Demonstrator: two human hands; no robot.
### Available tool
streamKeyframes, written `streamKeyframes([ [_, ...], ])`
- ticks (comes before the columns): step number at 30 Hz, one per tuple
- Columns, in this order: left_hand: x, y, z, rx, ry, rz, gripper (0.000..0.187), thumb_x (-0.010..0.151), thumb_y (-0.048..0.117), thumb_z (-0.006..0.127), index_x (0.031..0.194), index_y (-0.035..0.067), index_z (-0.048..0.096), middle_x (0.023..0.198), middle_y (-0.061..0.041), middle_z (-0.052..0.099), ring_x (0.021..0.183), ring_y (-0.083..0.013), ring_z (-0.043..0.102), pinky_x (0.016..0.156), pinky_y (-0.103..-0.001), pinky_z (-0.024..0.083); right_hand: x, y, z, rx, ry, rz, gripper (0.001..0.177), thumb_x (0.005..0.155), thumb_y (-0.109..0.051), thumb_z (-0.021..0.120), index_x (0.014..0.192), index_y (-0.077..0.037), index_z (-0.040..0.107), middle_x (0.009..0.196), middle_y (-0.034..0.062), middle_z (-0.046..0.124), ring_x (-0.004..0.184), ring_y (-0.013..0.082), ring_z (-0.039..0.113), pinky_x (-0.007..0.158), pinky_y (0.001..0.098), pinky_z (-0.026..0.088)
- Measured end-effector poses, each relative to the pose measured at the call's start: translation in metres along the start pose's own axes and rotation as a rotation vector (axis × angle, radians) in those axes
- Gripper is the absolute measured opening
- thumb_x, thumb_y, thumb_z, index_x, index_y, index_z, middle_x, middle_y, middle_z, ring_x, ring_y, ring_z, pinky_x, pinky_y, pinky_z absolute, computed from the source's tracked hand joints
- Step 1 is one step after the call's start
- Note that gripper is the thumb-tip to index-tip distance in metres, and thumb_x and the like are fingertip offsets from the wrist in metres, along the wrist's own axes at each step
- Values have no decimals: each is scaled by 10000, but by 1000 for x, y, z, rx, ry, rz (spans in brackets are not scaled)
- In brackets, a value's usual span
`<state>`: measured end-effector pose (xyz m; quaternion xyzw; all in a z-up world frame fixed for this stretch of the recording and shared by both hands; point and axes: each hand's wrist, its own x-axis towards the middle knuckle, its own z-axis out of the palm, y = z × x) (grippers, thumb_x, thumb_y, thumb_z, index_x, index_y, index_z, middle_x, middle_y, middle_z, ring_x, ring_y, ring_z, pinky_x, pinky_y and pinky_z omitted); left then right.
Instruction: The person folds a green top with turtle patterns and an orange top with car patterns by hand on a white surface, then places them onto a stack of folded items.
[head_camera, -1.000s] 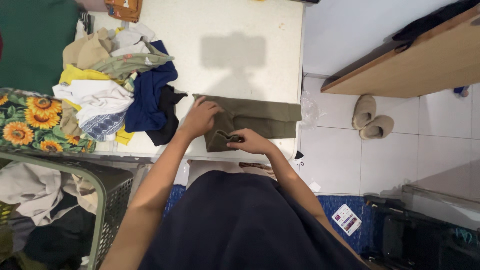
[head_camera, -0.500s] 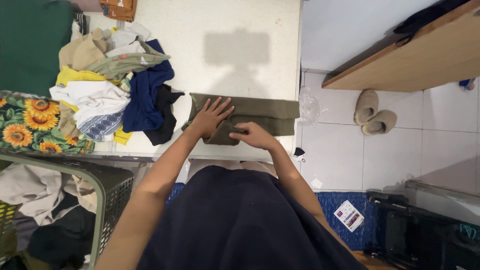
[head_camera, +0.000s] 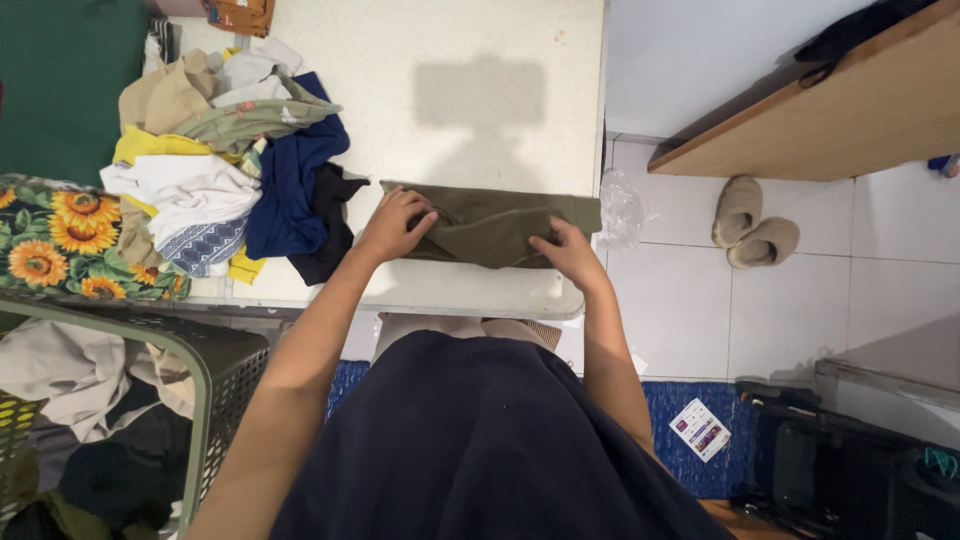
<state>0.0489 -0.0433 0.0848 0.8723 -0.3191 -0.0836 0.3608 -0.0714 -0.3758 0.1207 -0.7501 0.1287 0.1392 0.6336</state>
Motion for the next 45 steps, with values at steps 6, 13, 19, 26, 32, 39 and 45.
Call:
streamKeyframes([
  [6,10,-10,-4,161,-50,-62,359,988,389,684,952,34,731,994,-106,706,1110,-275,621,1275,-505,186,5,30,-13,134,224,143,284,981,-81,623,1257,-21,646,1073,67,744,915,135,712,744,287,607],
  [13,23,-32,25,347,76,-58,275,945,354,713,885,87,686,976,-78,691,1102,-283,592,1231,-582,155,6,47,-10,125,309,199,224,1019,-115,601,1207,-5,650,994,84,749,825,165,715,669,283,600],
  [19,22,-42,47,504,234,-85,246,947,341,742,948,103,679,1049,-97,612,1143,-310,543,1208,-614,220,12,55,-5,64,387,239,177,1020,-130,620,1103,26,625,909,105,724,713,177,734,582,284,566],
  [26,18,-39,41,373,372,-207,369,878,397,794,986,74,652,1164,-160,526,1197,-399,458,1175,-582,245,17,61,-3,37,430,192,170,1001,-122,639,1069,33,622,852,111,730,608,166,701,510,281,547],
  [32,13,-47,46,166,302,-306,346,971,342,742,1093,46,611,1228,-166,522,1202,-387,463,1076,-508,373,12,59,-2,-104,548,165,231,973,-171,691,1070,13,591,804,117,708,561,153,671,468,308,501],
  [39,8,-21,38,218,436,-108,352,1001,201,674,1278,-1,598,1441,-210,481,1375,-422,426,1179,-519,358,3,30,18,-640,801,-76,361,948,-108,697,1268,-10,564,1228,236,611,980,330,642,819,455,532],
  [45,9,26,84,480,100,192,556,1017,336,550,1500,66,504,1645,-136,347,1543,-306,252,1249,-539,200,35,25,69,-1022,591,-423,481,1046,-252,594,1474,-57,493,1485,180,494,1415,384,443,1160,554,310],
])
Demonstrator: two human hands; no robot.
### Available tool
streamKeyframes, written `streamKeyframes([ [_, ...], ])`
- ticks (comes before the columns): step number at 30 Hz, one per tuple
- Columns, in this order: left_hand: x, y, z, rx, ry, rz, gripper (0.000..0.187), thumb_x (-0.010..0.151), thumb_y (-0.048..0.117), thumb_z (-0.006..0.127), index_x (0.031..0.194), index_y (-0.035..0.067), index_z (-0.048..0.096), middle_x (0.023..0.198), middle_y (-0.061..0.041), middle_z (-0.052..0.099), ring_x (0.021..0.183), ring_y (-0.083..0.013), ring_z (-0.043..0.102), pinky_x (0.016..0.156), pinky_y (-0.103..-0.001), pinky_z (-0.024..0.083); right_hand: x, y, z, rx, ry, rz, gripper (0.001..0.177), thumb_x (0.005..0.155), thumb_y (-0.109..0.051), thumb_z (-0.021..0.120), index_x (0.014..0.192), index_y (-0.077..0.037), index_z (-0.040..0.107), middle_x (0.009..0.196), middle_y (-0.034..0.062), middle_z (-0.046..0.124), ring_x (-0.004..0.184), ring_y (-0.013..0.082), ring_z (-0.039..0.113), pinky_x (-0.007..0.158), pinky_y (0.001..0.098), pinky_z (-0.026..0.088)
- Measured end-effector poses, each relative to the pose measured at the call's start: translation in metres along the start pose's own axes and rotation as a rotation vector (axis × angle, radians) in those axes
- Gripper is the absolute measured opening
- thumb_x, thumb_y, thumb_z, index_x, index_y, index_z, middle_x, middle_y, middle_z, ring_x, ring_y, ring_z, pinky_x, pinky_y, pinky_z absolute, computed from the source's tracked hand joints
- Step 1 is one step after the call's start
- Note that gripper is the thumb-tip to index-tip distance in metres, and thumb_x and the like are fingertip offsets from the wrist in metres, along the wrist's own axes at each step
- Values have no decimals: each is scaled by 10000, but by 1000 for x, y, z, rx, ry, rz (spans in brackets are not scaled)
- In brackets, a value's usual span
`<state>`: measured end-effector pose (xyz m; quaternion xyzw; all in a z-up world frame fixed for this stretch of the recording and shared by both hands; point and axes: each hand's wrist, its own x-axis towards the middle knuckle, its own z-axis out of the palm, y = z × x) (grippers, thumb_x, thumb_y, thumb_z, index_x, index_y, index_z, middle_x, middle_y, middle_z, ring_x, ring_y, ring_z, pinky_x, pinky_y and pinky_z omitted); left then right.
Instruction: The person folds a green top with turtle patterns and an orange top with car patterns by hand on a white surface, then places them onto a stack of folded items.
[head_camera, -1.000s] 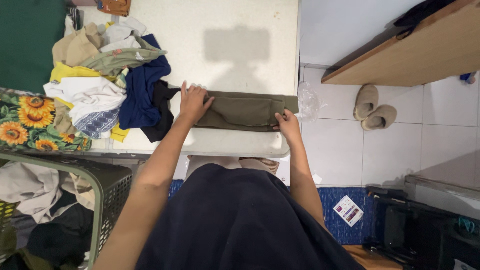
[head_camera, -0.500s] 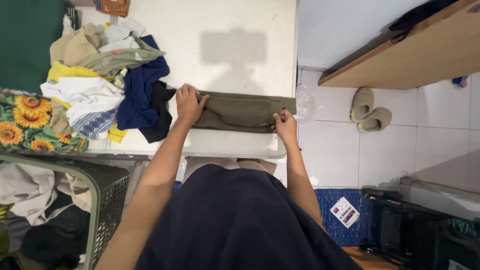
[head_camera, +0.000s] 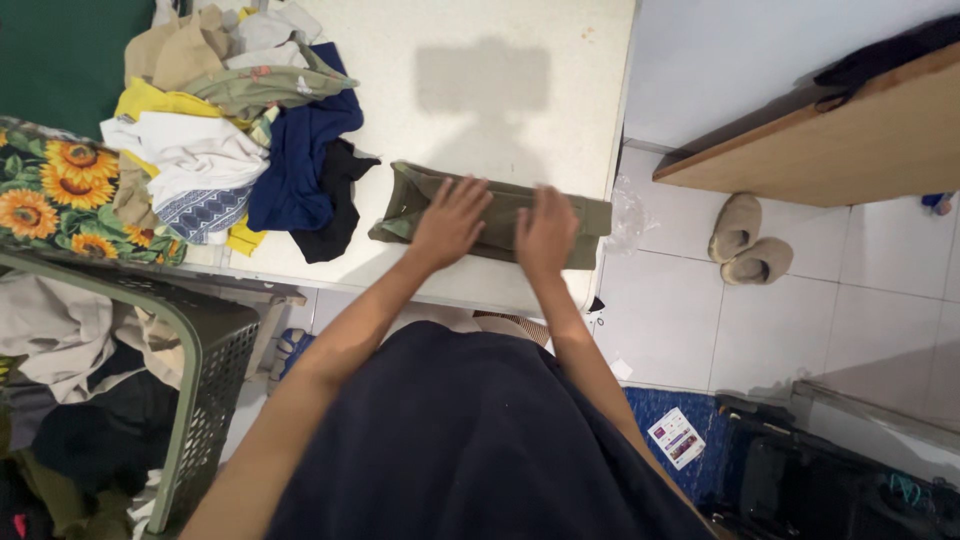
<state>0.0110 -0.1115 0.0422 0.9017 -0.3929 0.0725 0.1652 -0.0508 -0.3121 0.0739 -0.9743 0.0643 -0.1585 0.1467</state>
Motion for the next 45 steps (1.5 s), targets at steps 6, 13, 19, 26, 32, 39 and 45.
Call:
streamKeyframes([
  [6,-10,1,6,-62,-73,-77,592,1027,409,527,1562,177,426,1693,-74,290,1571,-332,210,1273,-551,155,-7,-19,44,-63,-207,-226,553,1071,-295,455,1598,-132,406,1634,99,413,1530,291,339,1266,541,160],
  [13,-6,-13,-10,-151,-10,-137,742,940,510,632,1574,187,423,1666,-163,282,1516,-434,262,1240,-547,244,-1,-14,33,-54,-202,-215,579,1043,-382,494,1569,-144,444,1621,125,415,1514,326,342,1263,561,155],
  [19,-9,-22,-10,-169,-6,-144,824,942,545,646,1605,136,376,1647,-197,315,1510,-412,315,1243,-516,266,5,4,20,-146,-94,-55,547,1000,-392,534,1475,-121,544,1529,161,490,1439,401,385,1207,646,164],
  [26,-10,-23,-7,-170,15,-151,867,938,558,645,1616,103,351,1655,-202,333,1522,-407,317,1275,-513,217,7,36,16,-187,-86,109,452,1043,-249,522,1480,-138,544,1558,111,491,1501,377,389,1236,673,150],
  [32,-6,-24,0,-8,-85,-197,898,890,645,616,1608,172,357,1637,-231,315,1517,-407,282,1220,-651,56,-13,-21,26,-57,-227,23,649,987,-203,544,1600,-78,369,1671,237,277,1562,436,201,1202,711,136],
  [39,-11,-22,4,30,-66,-271,948,849,652,631,1615,156,370,1625,-195,373,1522,-343,315,1205,-712,30,-36,-54,29,-25,-470,-74,795,922,-469,657,1599,-245,307,1683,189,136,1541,466,105,1144,770,64],
  [45,-13,-17,5,101,-68,-362,1012,815,689,623,1577,69,378,1598,-195,404,1498,-326,357,1171,-735,9,-28,-28,41,-59,-346,-297,860,917,-568,641,1627,-227,294,1697,174,169,1571,422,134,1197,756,62],
])
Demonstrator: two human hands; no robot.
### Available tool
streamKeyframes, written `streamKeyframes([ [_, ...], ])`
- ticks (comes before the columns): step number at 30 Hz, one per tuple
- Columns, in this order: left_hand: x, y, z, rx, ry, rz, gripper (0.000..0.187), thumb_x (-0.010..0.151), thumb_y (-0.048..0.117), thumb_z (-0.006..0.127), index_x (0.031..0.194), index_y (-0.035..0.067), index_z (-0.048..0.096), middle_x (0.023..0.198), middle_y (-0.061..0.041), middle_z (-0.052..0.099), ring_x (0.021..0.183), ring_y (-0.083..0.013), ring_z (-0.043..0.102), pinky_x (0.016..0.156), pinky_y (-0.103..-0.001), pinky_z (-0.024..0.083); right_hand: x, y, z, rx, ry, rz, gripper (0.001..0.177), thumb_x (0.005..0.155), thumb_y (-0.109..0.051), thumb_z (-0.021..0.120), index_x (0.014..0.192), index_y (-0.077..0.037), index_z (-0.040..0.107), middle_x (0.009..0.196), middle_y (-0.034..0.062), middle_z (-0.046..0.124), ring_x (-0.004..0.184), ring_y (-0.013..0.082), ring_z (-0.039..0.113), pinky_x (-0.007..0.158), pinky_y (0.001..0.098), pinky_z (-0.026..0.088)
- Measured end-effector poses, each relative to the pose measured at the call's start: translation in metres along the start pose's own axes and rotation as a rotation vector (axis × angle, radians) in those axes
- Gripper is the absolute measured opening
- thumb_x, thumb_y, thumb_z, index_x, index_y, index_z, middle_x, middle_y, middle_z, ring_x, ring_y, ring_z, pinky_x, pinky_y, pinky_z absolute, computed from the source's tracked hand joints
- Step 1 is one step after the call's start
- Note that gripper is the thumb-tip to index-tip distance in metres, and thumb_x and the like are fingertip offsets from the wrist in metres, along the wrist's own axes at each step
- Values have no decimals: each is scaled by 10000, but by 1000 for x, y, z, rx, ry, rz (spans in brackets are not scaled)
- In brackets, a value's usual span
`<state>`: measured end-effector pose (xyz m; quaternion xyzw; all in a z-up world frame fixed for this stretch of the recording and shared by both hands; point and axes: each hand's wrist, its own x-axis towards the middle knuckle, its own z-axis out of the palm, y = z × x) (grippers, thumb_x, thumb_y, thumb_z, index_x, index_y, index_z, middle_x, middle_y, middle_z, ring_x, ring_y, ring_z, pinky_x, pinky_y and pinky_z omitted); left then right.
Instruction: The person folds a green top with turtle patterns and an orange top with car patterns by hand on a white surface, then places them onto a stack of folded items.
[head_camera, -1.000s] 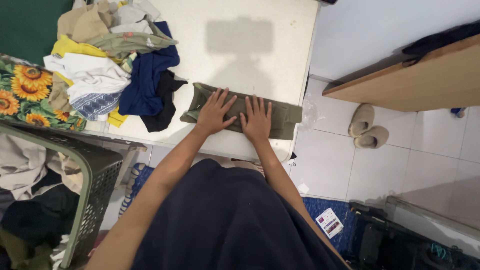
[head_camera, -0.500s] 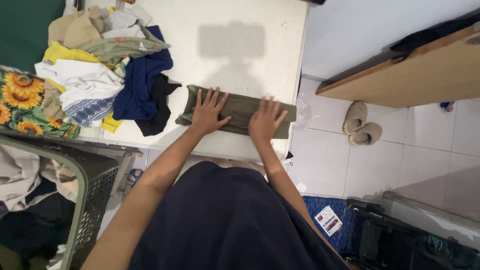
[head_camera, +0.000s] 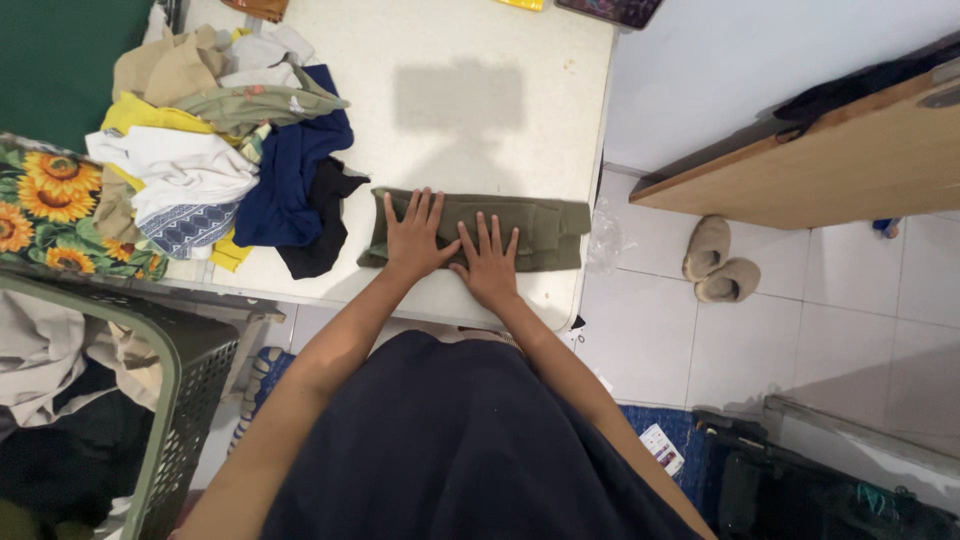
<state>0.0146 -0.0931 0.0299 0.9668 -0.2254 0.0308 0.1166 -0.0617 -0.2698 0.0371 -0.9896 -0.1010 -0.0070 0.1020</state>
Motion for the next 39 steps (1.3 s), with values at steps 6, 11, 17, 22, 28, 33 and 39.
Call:
streamKeyframes([
  [6,-13,6,-10,104,-26,-147,1011,913,710,554,1581,-19,340,1593,-212,414,1471,-339,418,1161,-788,15,37,40,-10,-88,-91,-278,771,971,-595,557,1630,-289,301,1708,98,182,1574,351,148,1234,684,66],
  [11,-10,14,-11,328,-245,-207,1065,886,780,458,1588,-2,286,1547,-240,416,1283,-439,488,1097,-698,167,73,66,-24,-105,-181,-438,776,941,-661,530,1620,-371,287,1720,56,167,1582,317,148,1255,633,83],
  [17,-29,11,-5,333,-289,-216,1040,924,798,402,1595,6,331,1498,-291,461,1254,-377,522,1047,-539,334,102,74,-30,-282,-207,-400,830,892,-704,517,1615,-402,244,1709,32,155,1567,310,149,1239,629,95],
  [22,-47,-2,-11,132,-157,-197,890,950,707,446,1548,50,407,1348,-268,557,1220,-378,532,1024,-535,367,93,66,-27,-260,-174,-345,810,948,-522,595,1646,-365,217,1722,42,150,1578,272,181,1268,589,131],
  [28,-47,-48,-10,-382,-103,-246,528,1041,416,527,1371,12,609,1202,-265,615,1126,-412,598,967,-489,471,50,19,-46,-358,-284,-442,979,816,-18,604,1668,-292,207,1725,89,120,1578,280,151,1248,519,143],
  [33,-24,-76,6,-740,-263,-415,497,950,397,631,1134,-57,713,1026,-236,733,946,-322,711,857,-398,549,30,-11,-63,18,-393,-406,1013,710,-40,621,1626,-210,224,1717,135,91,1589,303,121,1277,536,124],
  [39,-6,-79,6,-918,-634,-568,565,939,420,691,1210,-76,689,1004,-170,744,926,-253,706,831,-345,547,38,-8,-73,43,-525,-399,1112,674,-206,703,1641,-190,155,1717,162,14,1595,311,75,1278,529,86],
])
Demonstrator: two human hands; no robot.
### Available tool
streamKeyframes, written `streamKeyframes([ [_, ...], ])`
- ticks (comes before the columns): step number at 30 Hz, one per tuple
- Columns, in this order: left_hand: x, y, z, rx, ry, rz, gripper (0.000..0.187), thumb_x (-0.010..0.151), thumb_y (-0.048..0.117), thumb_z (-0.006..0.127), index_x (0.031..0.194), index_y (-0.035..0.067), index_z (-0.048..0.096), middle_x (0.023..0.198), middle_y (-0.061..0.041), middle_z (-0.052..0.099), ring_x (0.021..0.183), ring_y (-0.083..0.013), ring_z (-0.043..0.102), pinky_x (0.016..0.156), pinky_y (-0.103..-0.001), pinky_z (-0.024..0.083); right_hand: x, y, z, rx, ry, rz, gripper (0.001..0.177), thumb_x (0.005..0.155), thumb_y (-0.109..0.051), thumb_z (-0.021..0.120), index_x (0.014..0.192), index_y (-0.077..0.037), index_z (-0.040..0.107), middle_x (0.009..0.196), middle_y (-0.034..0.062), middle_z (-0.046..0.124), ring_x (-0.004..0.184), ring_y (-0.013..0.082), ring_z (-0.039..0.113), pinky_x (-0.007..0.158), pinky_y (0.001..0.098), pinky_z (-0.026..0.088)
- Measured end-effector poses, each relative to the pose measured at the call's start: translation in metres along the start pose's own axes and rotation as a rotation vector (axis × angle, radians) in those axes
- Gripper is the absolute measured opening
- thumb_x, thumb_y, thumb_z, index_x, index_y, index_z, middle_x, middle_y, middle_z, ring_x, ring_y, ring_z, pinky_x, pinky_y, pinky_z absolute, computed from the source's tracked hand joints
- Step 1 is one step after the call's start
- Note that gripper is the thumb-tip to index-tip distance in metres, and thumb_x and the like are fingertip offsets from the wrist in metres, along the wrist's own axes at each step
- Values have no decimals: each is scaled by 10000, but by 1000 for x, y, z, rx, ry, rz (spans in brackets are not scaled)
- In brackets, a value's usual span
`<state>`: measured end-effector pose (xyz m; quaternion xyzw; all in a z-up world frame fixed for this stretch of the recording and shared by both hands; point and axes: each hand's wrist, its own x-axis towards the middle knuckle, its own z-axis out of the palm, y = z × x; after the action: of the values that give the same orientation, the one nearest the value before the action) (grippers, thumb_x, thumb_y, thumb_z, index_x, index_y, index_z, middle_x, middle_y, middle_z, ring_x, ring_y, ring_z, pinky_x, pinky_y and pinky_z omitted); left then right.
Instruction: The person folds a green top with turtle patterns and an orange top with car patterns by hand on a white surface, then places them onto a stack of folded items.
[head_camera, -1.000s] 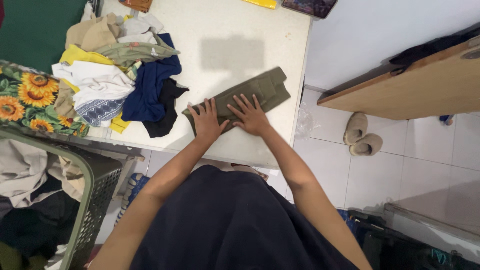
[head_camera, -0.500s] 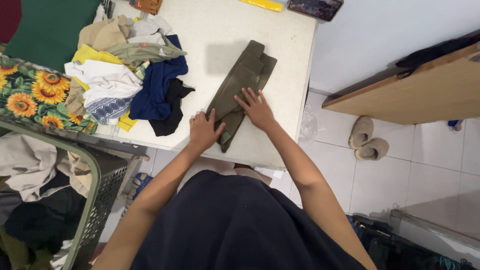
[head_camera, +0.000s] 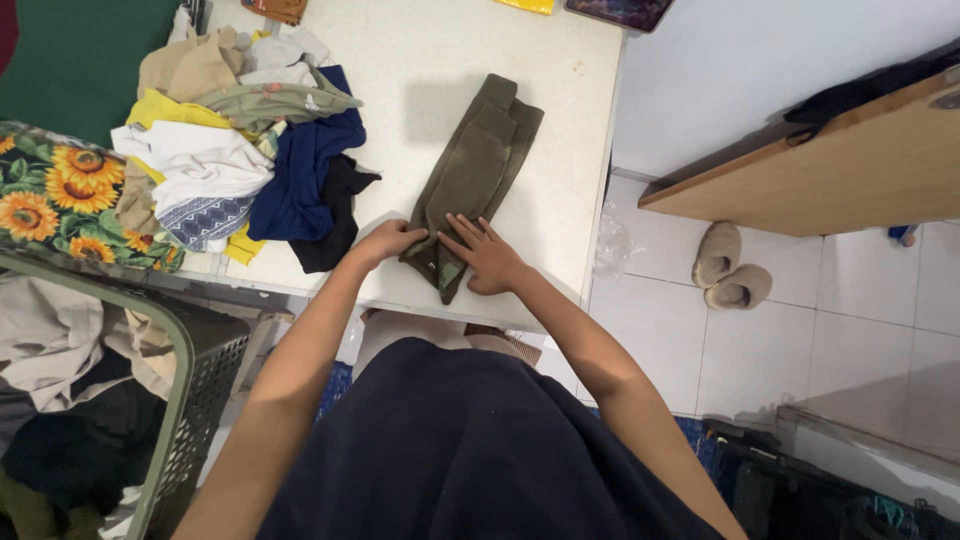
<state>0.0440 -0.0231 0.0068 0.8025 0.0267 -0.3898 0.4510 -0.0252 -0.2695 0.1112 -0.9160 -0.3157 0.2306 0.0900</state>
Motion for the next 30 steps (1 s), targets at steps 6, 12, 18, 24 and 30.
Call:
streamKeyframes([
  [6,-5,9,3,-547,-212,-187,516,965,283,548,1399,6,525,1292,-151,628,1102,-242,647,941,-436,580,3,7,1,24,-15,-38,1178,702,-415,794,1640,-198,114,1711,169,-17,1588,312,65,1270,535,88],
  [12,-21,16,1,-946,-304,-202,446,1017,244,476,1355,-41,536,1320,-207,628,1207,-317,641,1051,-509,544,1,11,3,144,129,-63,1190,703,-483,860,1619,-183,162,1697,107,123,1562,297,162,1258,528,144],
  [18,-18,14,5,-1139,-368,-155,436,1022,224,459,1338,-69,527,1301,-230,617,1200,-373,631,1089,-570,514,2,7,6,293,270,54,978,704,63,676,1588,-210,358,1673,1,341,1554,206,304,1278,462,234],
  [24,-35,27,2,-1099,-437,-23,510,1018,371,457,1398,34,507,1360,-176,596,1193,-390,627,1057,-563,512,6,16,21,598,410,51,762,778,115,598,1481,-165,511,1582,50,487,1502,245,392,1251,473,221],
  [30,-89,90,-13,-349,-248,-66,624,1003,578,397,1441,144,490,1308,-161,701,1140,-284,689,983,-441,526,14,49,61,866,473,310,491,888,43,548,1348,-83,662,1263,169,731,1194,298,674,1073,390,511],
])
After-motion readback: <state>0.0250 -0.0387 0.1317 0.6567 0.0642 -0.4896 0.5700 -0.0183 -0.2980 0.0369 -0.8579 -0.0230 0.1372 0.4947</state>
